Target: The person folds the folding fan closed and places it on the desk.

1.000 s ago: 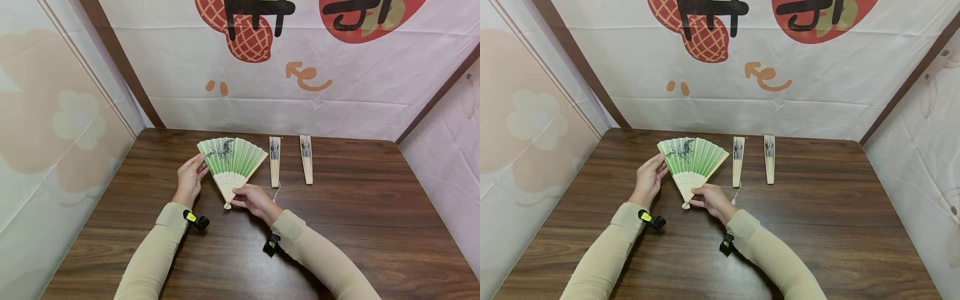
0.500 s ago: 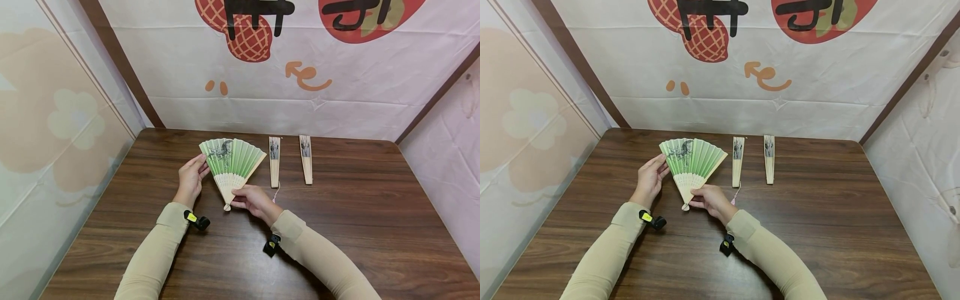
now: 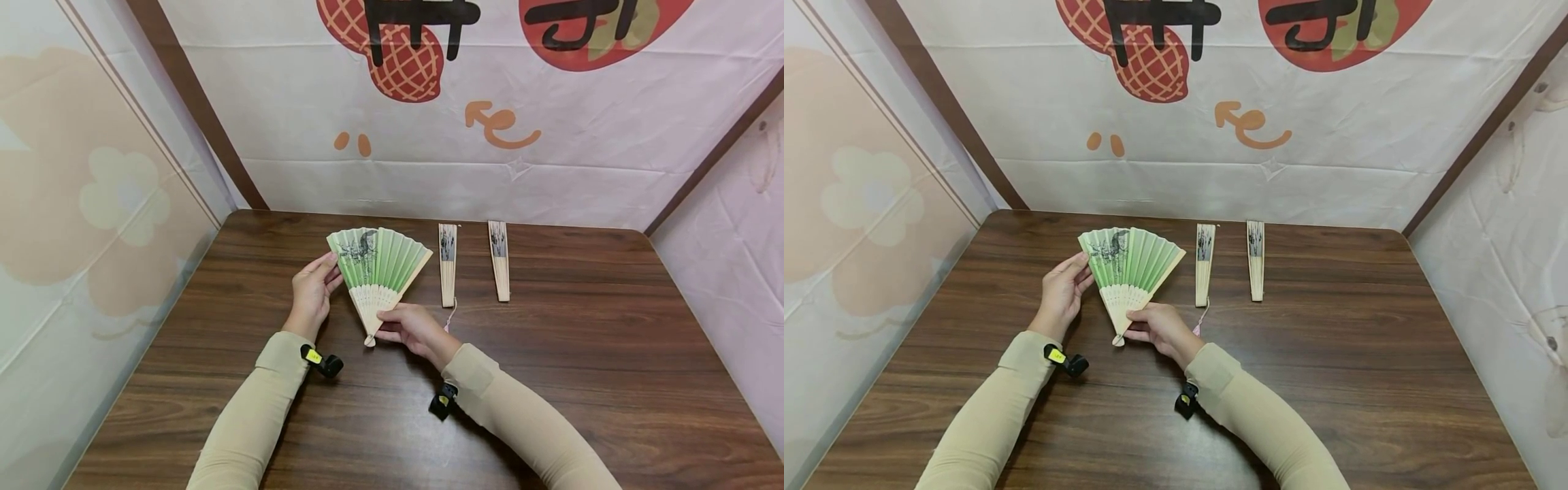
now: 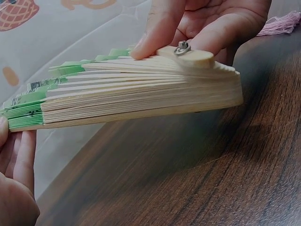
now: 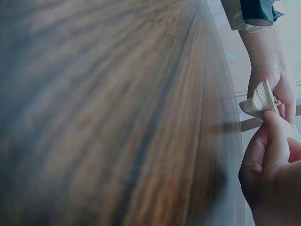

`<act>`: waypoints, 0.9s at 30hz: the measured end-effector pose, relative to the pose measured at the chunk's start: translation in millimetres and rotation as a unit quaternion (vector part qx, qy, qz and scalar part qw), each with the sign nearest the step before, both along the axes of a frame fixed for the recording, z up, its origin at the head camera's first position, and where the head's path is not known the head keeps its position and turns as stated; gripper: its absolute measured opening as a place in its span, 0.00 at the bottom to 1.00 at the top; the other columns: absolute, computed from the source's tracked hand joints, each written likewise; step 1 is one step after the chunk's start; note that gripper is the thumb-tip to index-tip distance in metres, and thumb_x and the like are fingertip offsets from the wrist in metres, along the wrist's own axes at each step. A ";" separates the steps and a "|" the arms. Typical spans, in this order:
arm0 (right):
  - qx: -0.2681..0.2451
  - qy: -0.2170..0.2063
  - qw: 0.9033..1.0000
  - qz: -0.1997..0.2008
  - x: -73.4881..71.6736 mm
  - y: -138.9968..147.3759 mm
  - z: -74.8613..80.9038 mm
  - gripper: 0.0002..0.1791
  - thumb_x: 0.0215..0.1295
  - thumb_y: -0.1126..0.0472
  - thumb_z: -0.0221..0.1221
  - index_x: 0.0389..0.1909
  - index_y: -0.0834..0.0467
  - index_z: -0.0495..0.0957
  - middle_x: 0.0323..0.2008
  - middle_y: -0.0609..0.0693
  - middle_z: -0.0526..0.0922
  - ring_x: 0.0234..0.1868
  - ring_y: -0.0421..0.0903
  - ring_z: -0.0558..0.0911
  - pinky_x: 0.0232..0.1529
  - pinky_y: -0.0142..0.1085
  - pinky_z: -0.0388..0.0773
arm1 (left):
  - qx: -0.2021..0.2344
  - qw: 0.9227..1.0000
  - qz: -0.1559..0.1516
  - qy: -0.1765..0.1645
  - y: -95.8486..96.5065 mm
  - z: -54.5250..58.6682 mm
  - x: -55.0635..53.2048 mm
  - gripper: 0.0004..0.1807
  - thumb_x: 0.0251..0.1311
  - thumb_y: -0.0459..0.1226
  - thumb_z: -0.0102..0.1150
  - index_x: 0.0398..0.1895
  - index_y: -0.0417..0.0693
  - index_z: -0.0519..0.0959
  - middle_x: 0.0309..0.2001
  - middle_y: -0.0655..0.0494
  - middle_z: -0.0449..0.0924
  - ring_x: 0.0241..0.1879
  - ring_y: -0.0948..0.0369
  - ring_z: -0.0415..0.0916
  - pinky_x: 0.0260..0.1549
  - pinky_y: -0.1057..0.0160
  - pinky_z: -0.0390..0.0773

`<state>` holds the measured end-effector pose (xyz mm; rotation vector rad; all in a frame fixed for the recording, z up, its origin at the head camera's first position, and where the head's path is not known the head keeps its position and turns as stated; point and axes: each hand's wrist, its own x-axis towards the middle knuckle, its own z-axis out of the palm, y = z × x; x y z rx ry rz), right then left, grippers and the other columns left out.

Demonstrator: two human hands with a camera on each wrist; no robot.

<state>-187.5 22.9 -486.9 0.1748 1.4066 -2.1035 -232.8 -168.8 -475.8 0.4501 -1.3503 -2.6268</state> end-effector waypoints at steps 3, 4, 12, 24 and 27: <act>0.003 -0.002 1.000 0.007 -0.6 2.9 1.7 0.03 0.62 0.74 0.53 0.34 0.64 0.72 0.31 0.50 0.79 0.34 0.43 0.82 0.49 0.43 0.80 | -0.002 1.000 0.004 -0.002 3.7 1.5 1.1 0.03 0.56 0.32 0.61 0.29 0.47 0.83 0.24 0.56 0.83 0.24 0.65 0.80 0.25 0.71 0.83; 0.005 -0.003 1.000 0.008 -0.9 3.7 2.2 0.03 0.62 0.74 0.53 0.33 0.64 0.72 0.31 0.50 0.79 0.34 0.43 0.82 0.49 0.43 0.80 | -0.004 1.000 0.006 -0.002 4.9 2.0 1.5 0.03 0.57 0.31 0.61 0.29 0.47 0.83 0.24 0.56 0.83 0.24 0.65 0.80 0.25 0.71 0.83; 0.010 -0.006 0.999 0.031 -3.5 12.2 7.4 0.07 0.62 0.74 0.53 0.40 0.67 0.72 0.31 0.49 0.80 0.34 0.43 0.82 0.49 0.43 0.80 | -0.013 1.000 0.015 -0.010 13.9 6.7 4.7 0.03 0.56 0.32 0.61 0.28 0.48 0.84 0.25 0.56 0.83 0.24 0.65 0.80 0.25 0.71 0.83; 0.011 -0.008 0.999 0.038 -3.8 14.4 9.0 0.06 0.62 0.74 0.53 0.39 0.66 0.73 0.30 0.49 0.81 0.33 0.43 0.82 0.48 0.43 0.81 | -0.019 1.000 0.007 -0.007 16.1 8.9 5.1 0.05 0.57 0.32 0.61 0.27 0.50 0.84 0.25 0.57 0.84 0.24 0.65 0.81 0.24 0.71 0.83; 0.012 -0.009 0.999 0.038 -3.8 14.6 8.9 0.04 0.62 0.74 0.53 0.36 0.64 0.73 0.30 0.49 0.80 0.33 0.43 0.82 0.49 0.43 0.81 | -0.018 1.000 0.006 -0.009 15.8 9.1 5.1 0.05 0.57 0.32 0.61 0.28 0.50 0.84 0.25 0.57 0.83 0.24 0.66 0.80 0.25 0.72 0.83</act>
